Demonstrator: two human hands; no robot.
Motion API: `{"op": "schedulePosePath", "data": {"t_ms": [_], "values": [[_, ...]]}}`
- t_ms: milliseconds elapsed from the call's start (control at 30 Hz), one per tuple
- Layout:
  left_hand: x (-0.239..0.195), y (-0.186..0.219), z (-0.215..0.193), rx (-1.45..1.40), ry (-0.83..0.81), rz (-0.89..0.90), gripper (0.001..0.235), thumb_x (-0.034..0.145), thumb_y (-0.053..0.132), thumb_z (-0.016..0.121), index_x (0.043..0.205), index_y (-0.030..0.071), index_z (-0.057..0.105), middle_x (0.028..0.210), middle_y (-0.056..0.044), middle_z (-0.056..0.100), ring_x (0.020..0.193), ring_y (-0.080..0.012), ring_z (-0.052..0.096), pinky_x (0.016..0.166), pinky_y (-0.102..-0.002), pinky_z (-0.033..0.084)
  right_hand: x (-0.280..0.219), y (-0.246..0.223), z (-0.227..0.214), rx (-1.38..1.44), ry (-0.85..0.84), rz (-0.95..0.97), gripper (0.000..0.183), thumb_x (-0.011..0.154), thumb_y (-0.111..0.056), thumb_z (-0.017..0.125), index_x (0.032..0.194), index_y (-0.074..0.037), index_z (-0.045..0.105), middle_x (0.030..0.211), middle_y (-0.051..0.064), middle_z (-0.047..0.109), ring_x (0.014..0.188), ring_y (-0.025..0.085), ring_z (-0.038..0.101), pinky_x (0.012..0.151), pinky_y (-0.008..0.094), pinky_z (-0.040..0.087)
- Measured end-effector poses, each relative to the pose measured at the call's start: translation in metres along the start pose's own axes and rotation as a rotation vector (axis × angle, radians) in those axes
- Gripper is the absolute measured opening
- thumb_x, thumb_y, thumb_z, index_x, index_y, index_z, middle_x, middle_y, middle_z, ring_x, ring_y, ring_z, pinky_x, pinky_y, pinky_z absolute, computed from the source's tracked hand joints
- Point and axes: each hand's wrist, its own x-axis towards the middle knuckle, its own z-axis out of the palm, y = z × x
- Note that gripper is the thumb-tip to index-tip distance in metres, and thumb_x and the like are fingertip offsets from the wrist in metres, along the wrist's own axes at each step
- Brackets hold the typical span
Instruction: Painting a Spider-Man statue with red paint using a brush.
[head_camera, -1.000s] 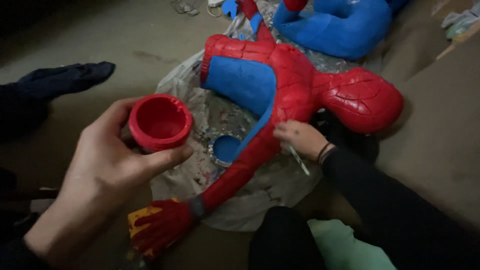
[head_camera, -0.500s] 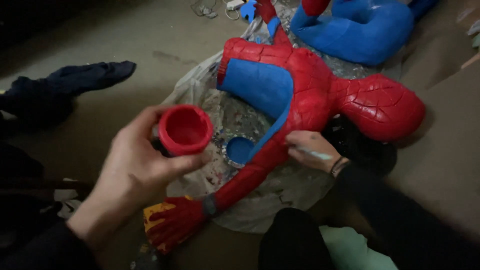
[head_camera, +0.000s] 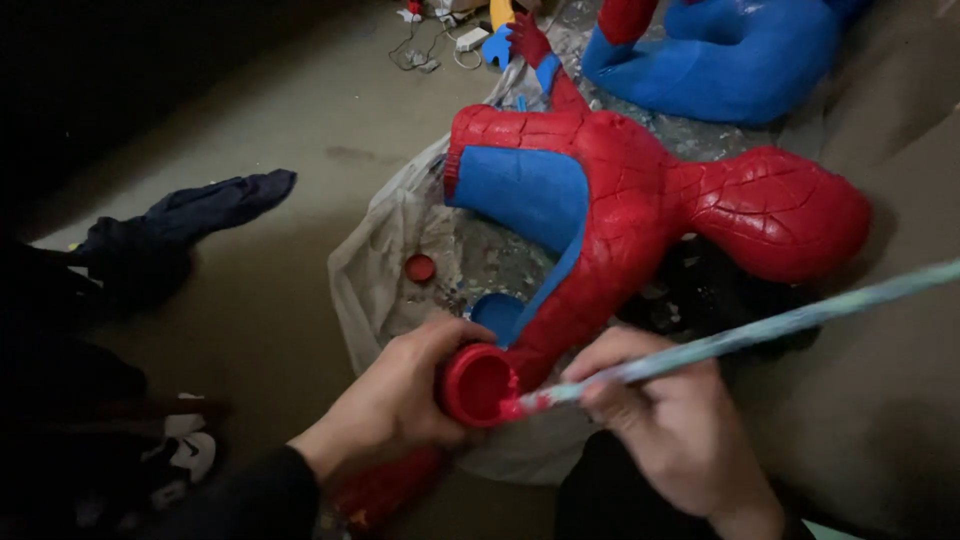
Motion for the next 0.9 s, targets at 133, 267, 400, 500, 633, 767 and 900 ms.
{"op": "schedulePosePath", "data": {"t_ms": [133, 267, 400, 500, 633, 767, 900], "values": [[0.006, 0.006, 0.004, 0.041, -0.045, -0.012, 0.075, 0.053, 0.016, 0.091, 0.123, 0.009, 0.066, 0.116, -0.013, 0.073, 0.112, -0.0313, 0.071, 0.094, -0.039, 0.056, 0.007, -0.015, 0.022, -0.38, -0.243, -0.283, 0.017, 0.094, -0.02, 0.072, 0.099, -0.004, 0.069, 0.088, 0.008, 0.074, 0.08, 0.022, 0.076, 0.071, 0.033, 0.059], [0.008, 0.018, 0.004, 0.03, -0.071, -0.06, 0.072, 0.056, 0.02, 0.092, 0.123, 0.01, 0.066, 0.115, -0.012, 0.072, 0.111, -0.0303, 0.07, 0.093, -0.038, 0.056, 0.007, -0.003, 0.028, -0.375, -0.237, -0.341, 0.016, 0.094, -0.02, 0.073, 0.101, -0.006, 0.068, 0.089, 0.011, 0.072, 0.079, 0.028, 0.074, 0.071, 0.035, 0.058], [0.008, 0.018, 0.006, 0.017, -0.048, -0.025, 0.072, 0.053, 0.017, 0.092, 0.12, 0.009, 0.067, 0.114, -0.013, 0.072, 0.109, -0.0301, 0.071, 0.092, -0.039, 0.056, 0.005, 0.001, 0.031, -0.376, -0.232, -0.297, 0.016, 0.093, -0.02, 0.074, 0.1, -0.006, 0.07, 0.088, 0.011, 0.072, 0.079, 0.029, 0.073, 0.07, 0.035, 0.058], [0.005, 0.019, 0.007, -0.019, -0.052, -0.033, 0.073, 0.053, 0.018, 0.092, 0.121, 0.008, 0.067, 0.114, -0.012, 0.073, 0.108, -0.0289, 0.071, 0.093, -0.038, 0.056, 0.003, 0.003, 0.033, -0.388, -0.209, -0.317, 0.017, 0.093, -0.022, 0.073, 0.1, -0.006, 0.07, 0.089, 0.011, 0.073, 0.08, 0.027, 0.074, 0.071, 0.035, 0.059], [0.006, 0.019, 0.01, -0.055, -0.059, -0.103, 0.072, 0.052, 0.021, 0.093, 0.118, 0.009, 0.068, 0.111, -0.01, 0.075, 0.105, -0.0269, 0.073, 0.09, -0.036, 0.058, -0.005, 0.013, 0.019, -0.397, -0.111, -0.249, 0.02, 0.096, -0.024, 0.068, 0.1, -0.006, 0.074, 0.089, 0.009, 0.078, 0.079, 0.022, 0.076, 0.069, 0.034, 0.059], [0.004, 0.017, 0.007, -0.032, -0.025, -0.162, 0.069, 0.054, 0.021, 0.092, 0.117, 0.009, 0.068, 0.108, -0.011, 0.075, 0.104, -0.027, 0.074, 0.087, -0.037, 0.058, -0.016, 0.062, -0.033, 0.152, 0.098, 0.043, 0.028, 0.1, -0.026, 0.061, 0.106, 0.001, 0.07, 0.085, 0.014, 0.073, 0.074, 0.023, 0.071, 0.066, 0.037, 0.062], [0.0, 0.007, -0.005, -0.004, 0.103, -0.218, 0.072, 0.051, 0.022, 0.094, 0.117, 0.008, 0.068, 0.108, -0.011, 0.075, 0.103, -0.0252, 0.074, 0.087, -0.036, 0.058, -0.003, 0.105, -0.076, 0.312, 0.278, -0.013, 0.019, 0.106, -0.014, 0.058, 0.112, 0.002, 0.064, 0.094, 0.014, 0.069, 0.08, 0.019, 0.066, 0.072, 0.033, 0.057]]}}
